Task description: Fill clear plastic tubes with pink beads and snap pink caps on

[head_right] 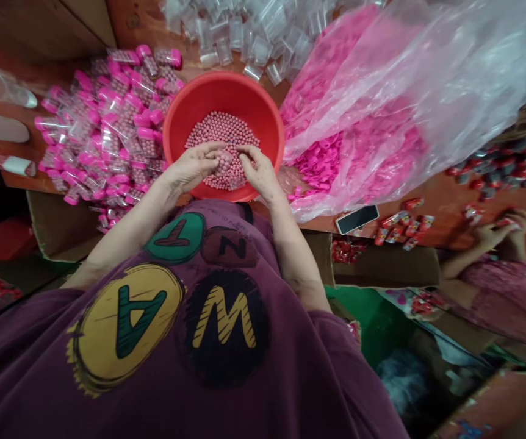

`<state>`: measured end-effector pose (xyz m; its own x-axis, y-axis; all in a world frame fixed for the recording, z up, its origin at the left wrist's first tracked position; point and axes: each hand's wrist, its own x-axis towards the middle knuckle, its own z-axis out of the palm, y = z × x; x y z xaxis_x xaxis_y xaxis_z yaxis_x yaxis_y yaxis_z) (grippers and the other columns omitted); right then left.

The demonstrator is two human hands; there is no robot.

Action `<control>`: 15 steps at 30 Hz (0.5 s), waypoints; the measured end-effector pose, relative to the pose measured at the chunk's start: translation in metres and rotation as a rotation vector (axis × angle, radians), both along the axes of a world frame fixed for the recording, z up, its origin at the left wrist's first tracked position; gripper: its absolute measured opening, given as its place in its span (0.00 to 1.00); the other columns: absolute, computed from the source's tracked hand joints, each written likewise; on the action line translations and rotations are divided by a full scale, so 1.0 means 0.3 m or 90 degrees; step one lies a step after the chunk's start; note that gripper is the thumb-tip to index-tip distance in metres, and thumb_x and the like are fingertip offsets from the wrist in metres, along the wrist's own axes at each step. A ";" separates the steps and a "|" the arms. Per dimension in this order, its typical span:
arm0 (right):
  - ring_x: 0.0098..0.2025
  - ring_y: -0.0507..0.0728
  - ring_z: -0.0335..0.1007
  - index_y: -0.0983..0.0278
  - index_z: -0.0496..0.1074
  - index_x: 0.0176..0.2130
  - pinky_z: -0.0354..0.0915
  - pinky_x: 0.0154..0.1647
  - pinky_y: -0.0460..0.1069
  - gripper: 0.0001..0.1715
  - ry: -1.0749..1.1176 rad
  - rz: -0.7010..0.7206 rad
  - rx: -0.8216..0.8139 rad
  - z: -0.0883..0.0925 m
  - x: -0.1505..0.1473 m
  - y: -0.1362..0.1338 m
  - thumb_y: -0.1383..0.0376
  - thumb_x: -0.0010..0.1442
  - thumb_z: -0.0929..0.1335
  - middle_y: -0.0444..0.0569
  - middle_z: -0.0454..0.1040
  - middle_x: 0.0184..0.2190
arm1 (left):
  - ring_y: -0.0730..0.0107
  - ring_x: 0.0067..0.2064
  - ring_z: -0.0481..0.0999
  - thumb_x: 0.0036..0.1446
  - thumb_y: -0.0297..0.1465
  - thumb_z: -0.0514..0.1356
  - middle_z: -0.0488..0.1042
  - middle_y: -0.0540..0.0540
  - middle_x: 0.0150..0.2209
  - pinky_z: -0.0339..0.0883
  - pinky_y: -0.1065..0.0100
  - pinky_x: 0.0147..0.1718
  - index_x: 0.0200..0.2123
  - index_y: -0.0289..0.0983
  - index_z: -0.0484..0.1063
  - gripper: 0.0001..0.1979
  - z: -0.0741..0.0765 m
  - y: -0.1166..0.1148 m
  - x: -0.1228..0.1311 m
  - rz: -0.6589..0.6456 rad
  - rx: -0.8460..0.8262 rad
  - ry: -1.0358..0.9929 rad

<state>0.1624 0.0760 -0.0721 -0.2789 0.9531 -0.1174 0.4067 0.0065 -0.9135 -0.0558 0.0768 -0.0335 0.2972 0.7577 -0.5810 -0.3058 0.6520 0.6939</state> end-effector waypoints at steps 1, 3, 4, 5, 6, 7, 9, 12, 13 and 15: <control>0.56 0.61 0.80 0.58 0.79 0.54 0.76 0.65 0.62 0.17 -0.035 -0.004 0.025 -0.017 0.006 -0.023 0.55 0.76 0.66 0.54 0.85 0.53 | 0.74 0.37 0.80 0.57 0.21 0.69 0.83 0.48 0.40 0.71 0.72 0.38 0.53 0.36 0.79 0.20 0.011 0.001 0.005 0.006 -0.008 0.002; 0.56 0.63 0.80 0.58 0.80 0.52 0.75 0.66 0.63 0.17 -0.104 -0.025 0.064 -0.049 0.036 -0.077 0.55 0.76 0.65 0.55 0.85 0.53 | 0.74 0.38 0.81 0.60 0.25 0.70 0.84 0.47 0.40 0.73 0.72 0.38 0.48 0.37 0.80 0.12 0.030 0.000 0.013 0.017 -0.025 0.015; 0.56 0.63 0.81 0.58 0.80 0.52 0.76 0.65 0.62 0.17 -0.130 -0.056 0.076 -0.064 0.065 -0.104 0.55 0.76 0.64 0.55 0.85 0.52 | 0.73 0.37 0.80 0.62 0.28 0.70 0.84 0.48 0.38 0.73 0.72 0.37 0.45 0.38 0.80 0.08 0.035 -0.002 0.015 0.021 -0.031 0.025; 0.55 0.62 0.81 0.58 0.80 0.52 0.76 0.64 0.62 0.18 -0.150 -0.102 0.081 -0.080 0.104 -0.129 0.56 0.76 0.63 0.55 0.85 0.52 | 0.74 0.36 0.79 0.63 0.29 0.70 0.84 0.48 0.37 0.73 0.73 0.36 0.42 0.39 0.80 0.05 0.037 -0.003 0.015 0.025 -0.033 0.037; 0.54 0.62 0.81 0.59 0.80 0.52 0.77 0.63 0.61 0.18 -0.170 -0.163 0.078 -0.097 0.154 -0.150 0.57 0.76 0.63 0.56 0.85 0.51 | 0.74 0.34 0.78 0.63 0.30 0.70 0.83 0.49 0.35 0.73 0.73 0.35 0.40 0.40 0.80 0.03 0.035 -0.005 0.013 0.031 -0.030 0.049; 0.53 0.62 0.81 0.60 0.80 0.52 0.77 0.62 0.60 0.19 -0.194 -0.231 0.066 -0.115 0.214 -0.168 0.59 0.76 0.62 0.56 0.85 0.50 | 0.74 0.33 0.78 0.63 0.31 0.70 0.82 0.50 0.33 0.72 0.73 0.34 0.38 0.41 0.80 0.03 0.030 -0.006 0.010 0.039 -0.023 0.061; 0.53 0.61 0.81 0.61 0.80 0.50 0.77 0.62 0.60 0.19 -0.263 -0.372 0.005 -0.153 0.348 -0.192 0.62 0.74 0.61 0.56 0.86 0.49 | 0.74 0.32 0.77 0.62 0.32 0.71 0.81 0.51 0.32 0.72 0.73 0.32 0.37 0.42 0.79 0.05 0.013 -0.010 0.001 0.050 0.000 0.078; 0.52 0.63 0.81 0.64 0.80 0.44 0.75 0.64 0.61 0.17 -0.364 -0.432 -0.128 -0.213 0.505 -0.211 0.66 0.72 0.62 0.59 0.86 0.45 | 0.74 0.32 0.78 0.62 0.36 0.74 0.81 0.50 0.33 0.71 0.71 0.32 0.38 0.43 0.78 0.09 -0.009 -0.019 -0.005 0.021 0.039 0.093; 0.51 0.64 0.81 0.64 0.79 0.42 0.74 0.65 0.62 0.14 -0.383 -0.400 -0.174 -0.231 0.529 -0.216 0.66 0.71 0.64 0.59 0.86 0.43 | 0.73 0.32 0.79 0.62 0.38 0.74 0.81 0.50 0.34 0.71 0.71 0.32 0.39 0.43 0.78 0.09 -0.011 -0.021 -0.003 0.002 0.049 0.097; 0.53 0.66 0.80 0.65 0.79 0.41 0.72 0.67 0.65 0.08 -0.416 -0.343 -0.244 -0.262 0.531 -0.229 0.67 0.68 0.68 0.62 0.85 0.44 | 0.70 0.35 0.81 0.64 0.41 0.72 0.82 0.49 0.36 0.71 0.69 0.32 0.42 0.44 0.78 0.10 -0.008 -0.026 0.009 -0.033 0.062 0.105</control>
